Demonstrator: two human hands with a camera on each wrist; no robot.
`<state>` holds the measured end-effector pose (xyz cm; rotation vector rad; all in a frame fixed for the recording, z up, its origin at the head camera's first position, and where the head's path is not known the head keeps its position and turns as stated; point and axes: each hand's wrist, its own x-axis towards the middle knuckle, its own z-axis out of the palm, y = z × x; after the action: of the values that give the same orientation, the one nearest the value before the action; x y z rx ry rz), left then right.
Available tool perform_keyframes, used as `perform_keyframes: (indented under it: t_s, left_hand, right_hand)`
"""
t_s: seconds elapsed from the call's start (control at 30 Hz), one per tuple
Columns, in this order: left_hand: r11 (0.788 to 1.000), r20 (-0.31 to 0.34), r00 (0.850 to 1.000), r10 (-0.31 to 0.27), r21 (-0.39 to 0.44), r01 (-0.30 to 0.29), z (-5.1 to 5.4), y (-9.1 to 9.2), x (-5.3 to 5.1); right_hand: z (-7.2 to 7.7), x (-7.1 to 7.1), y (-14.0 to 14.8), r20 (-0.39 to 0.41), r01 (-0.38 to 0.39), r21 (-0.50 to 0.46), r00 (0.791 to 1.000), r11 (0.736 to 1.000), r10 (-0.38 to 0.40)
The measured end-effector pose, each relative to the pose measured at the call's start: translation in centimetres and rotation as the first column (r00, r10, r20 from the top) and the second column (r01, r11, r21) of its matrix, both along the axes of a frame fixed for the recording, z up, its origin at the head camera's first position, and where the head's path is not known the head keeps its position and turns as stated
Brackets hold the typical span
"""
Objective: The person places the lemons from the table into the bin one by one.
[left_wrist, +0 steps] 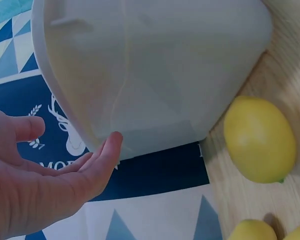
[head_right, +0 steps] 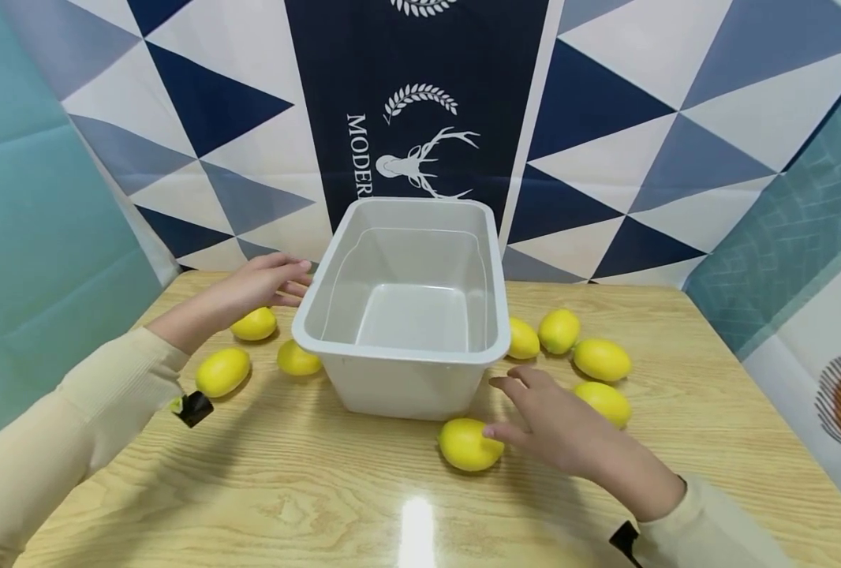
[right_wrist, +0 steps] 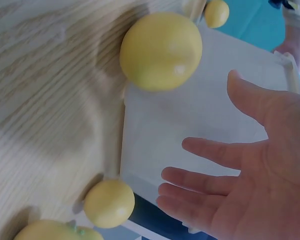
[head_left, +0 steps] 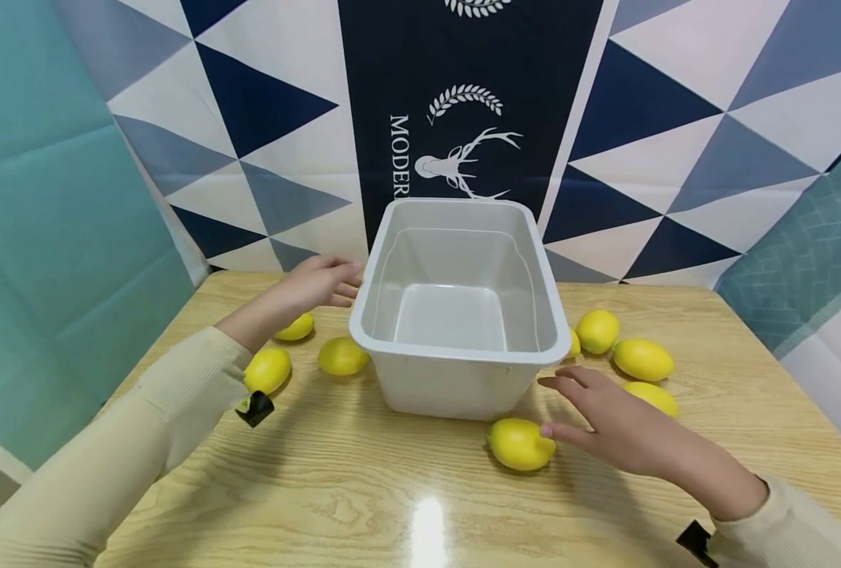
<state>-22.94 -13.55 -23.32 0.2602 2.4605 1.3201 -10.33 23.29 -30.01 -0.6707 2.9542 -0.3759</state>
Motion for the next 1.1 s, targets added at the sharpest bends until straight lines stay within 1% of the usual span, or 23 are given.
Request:
perform_keyframes:
  t_s: [0.17,0.33,0.5,0.63,0.73,0.87,0.97,1.1]
  left_hand:
    - [0.999,0.061,0.998,0.003,0.043,-0.006,0.3,0.5,-1.1]
    - [0.996,0.125,0.992,-0.014,0.090,0.003,0.1,0.7,-2.2]
    - [0.990,0.174,0.984,-0.030,0.142,0.005,0.1,0.9,-2.9]
    - [0.988,0.187,0.982,-0.022,0.153,-0.007,0.4,1.2,-3.0]
    - [0.990,0.182,0.983,-0.017,0.143,-0.009,0.5,1.3,-3.0]
    - [0.992,0.180,0.984,-0.004,0.127,-0.020,0.5,1.4,-2.9]
    - [0.991,0.191,0.981,0.008,0.131,-0.033,0.6,1.5,-2.9]
    - [0.989,0.202,0.979,0.008,0.146,-0.038,0.7,1.5,-2.8]
  right_hand:
    - [-0.3,0.3,-0.2,0.026,-0.024,-0.009,0.999,1.000,0.024]
    - [-0.3,0.7,-0.5,0.028,-0.036,-0.006,0.999,0.999,0.036]
    - [-0.2,1.0,-1.0,0.047,-0.035,0.011,0.998,0.999,0.035]
    - [-0.2,1.2,-1.4,0.058,-0.045,0.020,0.997,0.999,0.043]
    - [-0.2,1.3,-1.7,0.057,-0.063,0.015,0.996,0.998,0.062]
    - [-0.4,1.2,-1.9,0.053,-0.089,0.000,0.995,0.996,0.089]
    - [-0.6,1.1,-2.1,0.056,-0.109,-0.019,0.992,0.994,0.110]
    - [-0.8,0.9,-2.3,0.073,-0.130,-0.038,0.988,0.991,0.133]
